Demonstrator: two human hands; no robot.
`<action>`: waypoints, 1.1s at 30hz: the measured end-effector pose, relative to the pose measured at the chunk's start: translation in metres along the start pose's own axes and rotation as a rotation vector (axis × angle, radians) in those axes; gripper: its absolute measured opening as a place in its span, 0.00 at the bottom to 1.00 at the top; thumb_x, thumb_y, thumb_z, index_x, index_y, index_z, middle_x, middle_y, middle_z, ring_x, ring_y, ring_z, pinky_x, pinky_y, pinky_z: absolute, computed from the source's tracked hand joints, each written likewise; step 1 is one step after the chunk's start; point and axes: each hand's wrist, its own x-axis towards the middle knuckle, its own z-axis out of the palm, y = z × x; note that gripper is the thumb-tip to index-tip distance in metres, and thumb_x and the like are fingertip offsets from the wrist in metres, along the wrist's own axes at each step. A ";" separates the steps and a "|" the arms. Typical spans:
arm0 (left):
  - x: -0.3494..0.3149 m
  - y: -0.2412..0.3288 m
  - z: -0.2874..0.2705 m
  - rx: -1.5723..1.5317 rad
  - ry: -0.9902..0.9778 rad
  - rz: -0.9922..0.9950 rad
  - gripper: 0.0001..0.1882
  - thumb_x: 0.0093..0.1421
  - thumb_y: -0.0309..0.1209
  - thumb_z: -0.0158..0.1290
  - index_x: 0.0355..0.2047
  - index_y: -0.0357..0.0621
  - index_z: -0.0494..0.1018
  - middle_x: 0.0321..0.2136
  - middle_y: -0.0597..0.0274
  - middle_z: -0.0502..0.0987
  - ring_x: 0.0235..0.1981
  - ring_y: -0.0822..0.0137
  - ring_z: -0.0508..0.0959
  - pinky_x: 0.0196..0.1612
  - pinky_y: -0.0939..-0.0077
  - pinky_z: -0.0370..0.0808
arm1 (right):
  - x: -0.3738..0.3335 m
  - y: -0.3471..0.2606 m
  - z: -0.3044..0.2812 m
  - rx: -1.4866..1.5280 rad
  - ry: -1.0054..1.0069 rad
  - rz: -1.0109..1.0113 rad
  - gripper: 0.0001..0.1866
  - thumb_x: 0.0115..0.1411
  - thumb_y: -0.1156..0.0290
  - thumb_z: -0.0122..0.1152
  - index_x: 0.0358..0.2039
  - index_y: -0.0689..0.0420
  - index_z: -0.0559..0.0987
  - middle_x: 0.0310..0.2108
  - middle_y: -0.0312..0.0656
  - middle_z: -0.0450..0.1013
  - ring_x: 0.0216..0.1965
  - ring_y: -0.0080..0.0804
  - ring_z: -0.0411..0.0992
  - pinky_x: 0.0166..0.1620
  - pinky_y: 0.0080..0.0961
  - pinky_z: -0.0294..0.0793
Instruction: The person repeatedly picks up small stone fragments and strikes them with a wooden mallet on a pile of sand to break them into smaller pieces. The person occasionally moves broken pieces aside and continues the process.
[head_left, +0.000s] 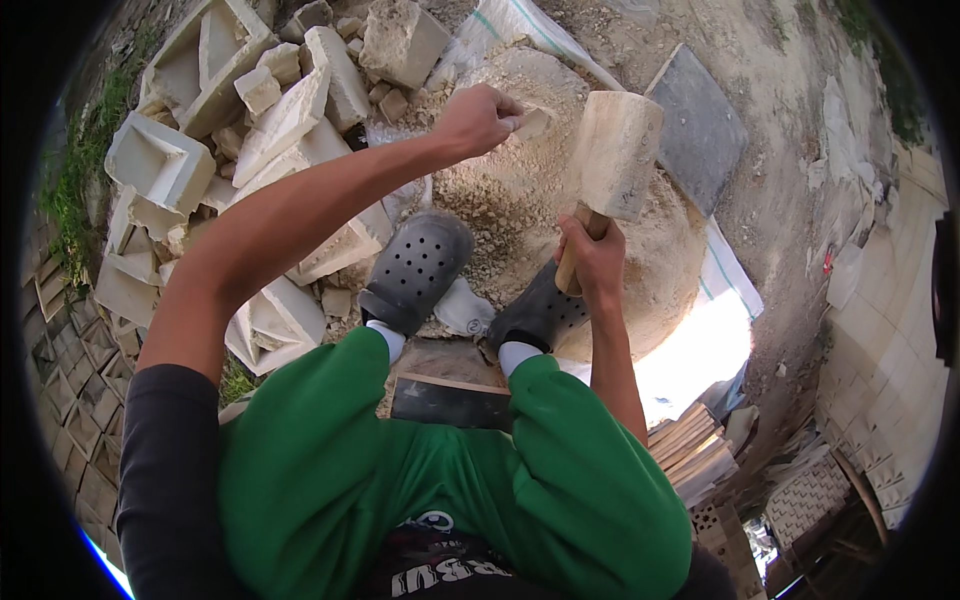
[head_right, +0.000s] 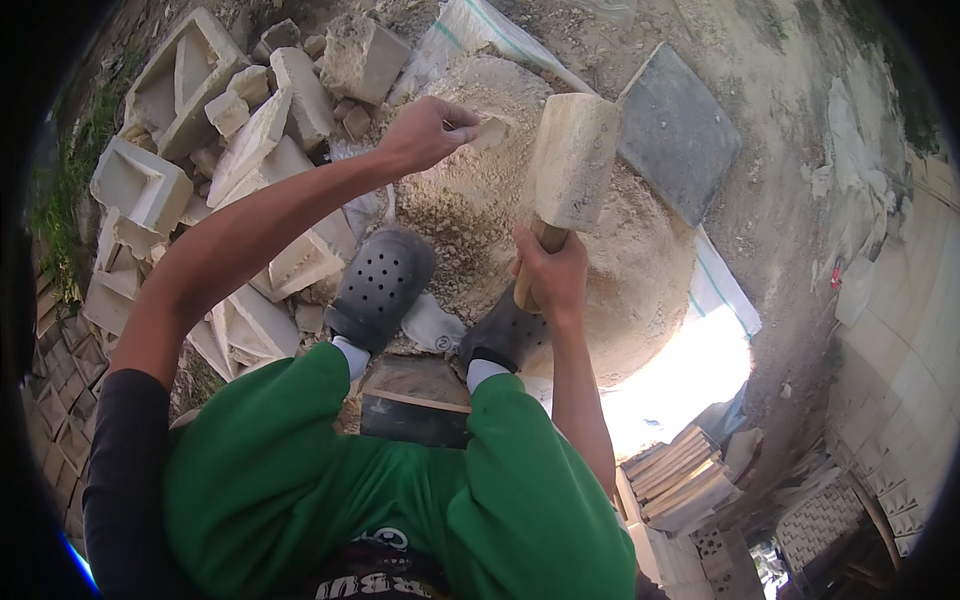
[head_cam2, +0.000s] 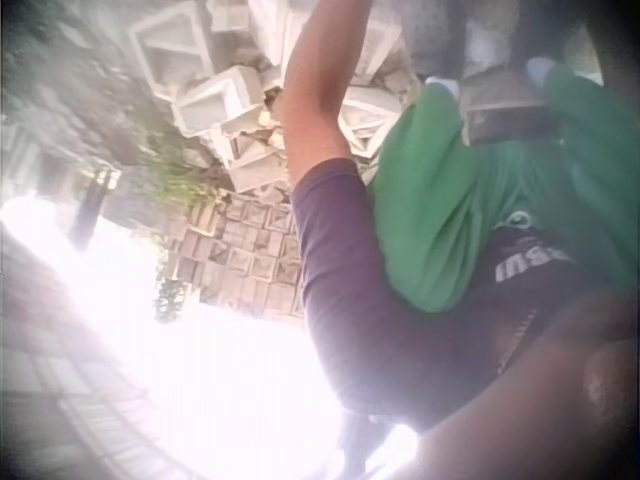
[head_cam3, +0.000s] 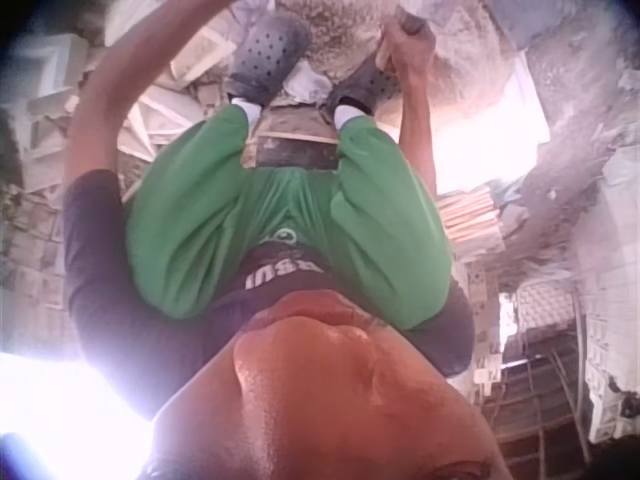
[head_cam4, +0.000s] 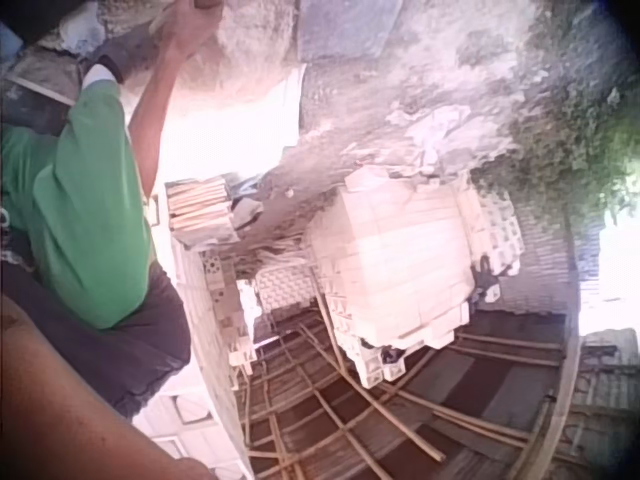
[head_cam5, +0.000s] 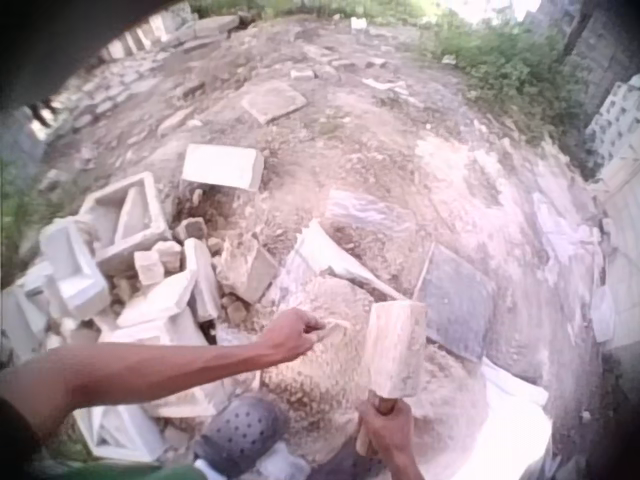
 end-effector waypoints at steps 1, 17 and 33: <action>-0.002 -0.001 -0.001 -0.003 0.012 0.008 0.19 0.62 0.40 0.62 0.46 0.37 0.82 0.30 0.55 0.84 0.31 0.66 0.83 0.40 0.66 0.79 | 0.001 0.007 0.000 -0.009 -0.016 -0.042 0.15 0.58 0.66 0.68 0.33 0.65 0.77 0.21 0.39 0.76 0.19 0.26 0.75 0.24 0.25 0.73; -0.015 0.001 -0.005 -0.035 0.051 -0.103 0.16 0.63 0.39 0.59 0.37 0.37 0.81 0.26 0.58 0.83 0.26 0.71 0.82 0.33 0.73 0.77 | 0.022 -0.018 0.024 -0.087 -0.112 -0.485 0.06 0.56 0.74 0.64 0.30 0.64 0.79 0.20 0.39 0.75 0.20 0.25 0.75 0.26 0.27 0.74; -0.026 -0.004 0.001 -0.026 0.082 -0.061 0.18 0.63 0.40 0.60 0.49 0.44 0.79 0.33 0.58 0.83 0.30 0.69 0.82 0.36 0.70 0.78 | 0.007 -0.022 0.023 0.023 -0.107 -0.248 0.09 0.59 0.72 0.63 0.32 0.66 0.78 0.18 0.39 0.74 0.18 0.28 0.74 0.23 0.27 0.73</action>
